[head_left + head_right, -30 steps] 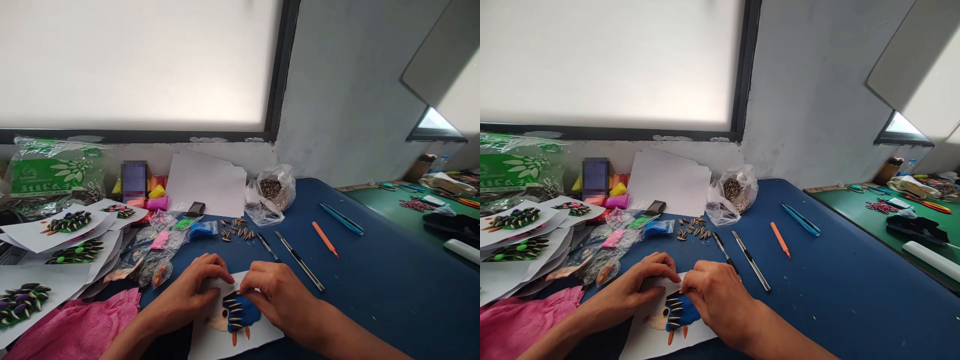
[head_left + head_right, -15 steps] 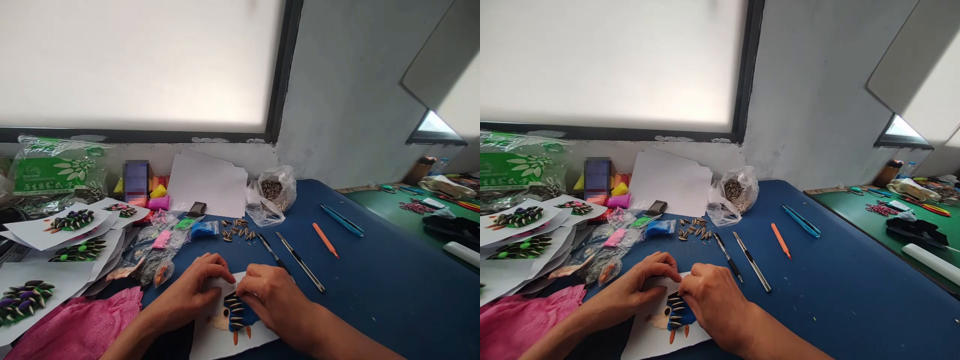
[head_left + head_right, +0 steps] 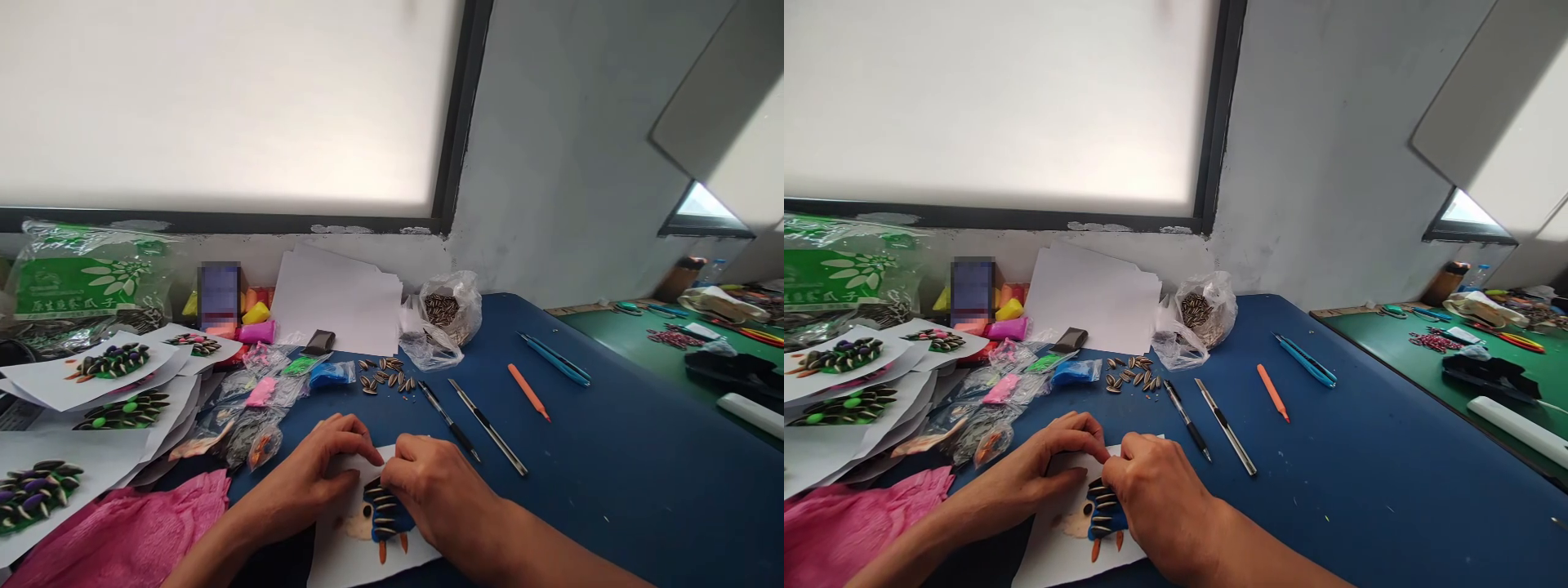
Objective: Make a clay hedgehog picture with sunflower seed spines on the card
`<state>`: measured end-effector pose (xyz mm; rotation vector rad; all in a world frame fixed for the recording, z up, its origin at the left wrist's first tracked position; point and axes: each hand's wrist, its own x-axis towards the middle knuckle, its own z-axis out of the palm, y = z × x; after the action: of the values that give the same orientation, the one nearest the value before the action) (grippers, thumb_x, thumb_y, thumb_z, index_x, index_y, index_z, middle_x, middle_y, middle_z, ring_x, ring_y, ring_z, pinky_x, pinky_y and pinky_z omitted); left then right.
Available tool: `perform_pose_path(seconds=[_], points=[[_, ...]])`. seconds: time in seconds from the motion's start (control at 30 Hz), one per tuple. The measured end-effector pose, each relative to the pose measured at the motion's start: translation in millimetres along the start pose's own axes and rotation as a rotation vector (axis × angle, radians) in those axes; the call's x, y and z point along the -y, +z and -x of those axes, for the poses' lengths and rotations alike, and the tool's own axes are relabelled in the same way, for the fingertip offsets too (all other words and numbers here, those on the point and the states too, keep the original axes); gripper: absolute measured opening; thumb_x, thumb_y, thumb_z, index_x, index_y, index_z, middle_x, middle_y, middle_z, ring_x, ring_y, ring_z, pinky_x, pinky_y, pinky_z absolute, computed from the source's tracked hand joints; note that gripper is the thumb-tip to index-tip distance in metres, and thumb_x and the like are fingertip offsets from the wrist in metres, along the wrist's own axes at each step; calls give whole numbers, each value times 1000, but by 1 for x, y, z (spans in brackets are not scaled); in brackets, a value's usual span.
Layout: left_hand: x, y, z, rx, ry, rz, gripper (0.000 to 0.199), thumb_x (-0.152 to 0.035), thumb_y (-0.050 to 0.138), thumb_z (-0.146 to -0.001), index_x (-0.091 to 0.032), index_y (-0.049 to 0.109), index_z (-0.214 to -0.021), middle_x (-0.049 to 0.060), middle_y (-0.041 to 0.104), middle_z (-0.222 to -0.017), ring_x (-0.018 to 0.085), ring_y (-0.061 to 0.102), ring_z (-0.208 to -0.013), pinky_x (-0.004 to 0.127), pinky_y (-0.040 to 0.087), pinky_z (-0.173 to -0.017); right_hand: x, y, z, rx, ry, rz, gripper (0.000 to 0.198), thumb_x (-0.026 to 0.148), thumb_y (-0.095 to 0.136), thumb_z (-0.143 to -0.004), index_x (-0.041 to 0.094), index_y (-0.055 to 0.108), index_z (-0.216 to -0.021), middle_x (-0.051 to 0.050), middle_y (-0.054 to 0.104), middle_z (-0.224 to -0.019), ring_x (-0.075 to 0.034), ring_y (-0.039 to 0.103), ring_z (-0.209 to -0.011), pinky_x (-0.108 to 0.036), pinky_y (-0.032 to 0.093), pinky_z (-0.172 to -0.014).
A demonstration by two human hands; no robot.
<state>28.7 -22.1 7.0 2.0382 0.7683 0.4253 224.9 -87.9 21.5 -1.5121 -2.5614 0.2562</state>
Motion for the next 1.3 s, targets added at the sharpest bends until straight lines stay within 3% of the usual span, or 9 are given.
perform_pose_path(seconds=[0.23, 0.4, 0.63, 0.8, 1.0, 1.17, 1.3], points=[[-2, -1, 1, 6, -24, -11, 41, -7, 44, -69, -26, 67, -97, 1, 57, -105, 20, 50, -103, 33, 38, -94, 1, -11, 1, 23, 65, -28, 18, 18, 53, -94, 20, 69, -84, -2, 64, -82, -14, 59, -71, -25, 32, -58], [-2, -1, 1, 3, -27, -20, 44, -5, 43, -67, -27, 67, -97, 0, 57, -104, 20, 50, -102, 33, 38, -93, -4, -25, 6, -51, 122, -155, 13, 15, 57, -92, 21, 68, -90, 0, 66, -87, -13, 61, -75, -23, 38, -64], [-3, -1, 1, 2, -35, -5, 45, -5, 42, -66, -26, 67, -98, 1, 57, -105, 20, 51, -103, 33, 39, -93, -16, -23, -1, -124, 179, -123, 15, 13, 55, -92, 19, 67, -87, -2, 67, -86, -15, 62, -77, -24, 41, -67], [-4, -1, 1, 5, -32, -39, 45, -6, 41, -65, -24, 66, -98, 2, 58, -106, 20, 51, -104, 32, 40, -93, -24, -22, -20, -114, 171, -63, 17, 17, 54, -95, 19, 71, -91, -4, 68, -91, -15, 63, -82, -24, 43, -70], [-4, 1, 0, -25, -36, -57, 44, -7, 42, -63, -23, 67, -96, 2, 59, -104, 21, 51, -101, 32, 42, -92, -27, -20, -65, -93, 149, 41, 21, 21, 51, -97, 20, 71, -102, -5, 67, -100, -17, 63, -93, -24, 45, -75], [-6, 1, -2, -38, -34, -57, 44, -5, 43, -63, -22, 69, -95, 3, 59, -101, 21, 52, -99, 32, 43, -89, -25, -13, -93, -56, 168, 102, 17, 15, 52, -93, 13, 69, -98, -14, 64, -104, -23, 62, -97, -31, 47, -78], [-10, 0, -2, -37, -54, -63, 43, -3, 42, -65, -21, 69, -93, 3, 60, -102, 21, 53, -99, 32, 43, -90, -25, -13, -93, -48, 162, 98, 20, 8, 47, -94, 9, 64, -103, -17, 63, -106, -24, 60, -101, -33, 47, -81]])
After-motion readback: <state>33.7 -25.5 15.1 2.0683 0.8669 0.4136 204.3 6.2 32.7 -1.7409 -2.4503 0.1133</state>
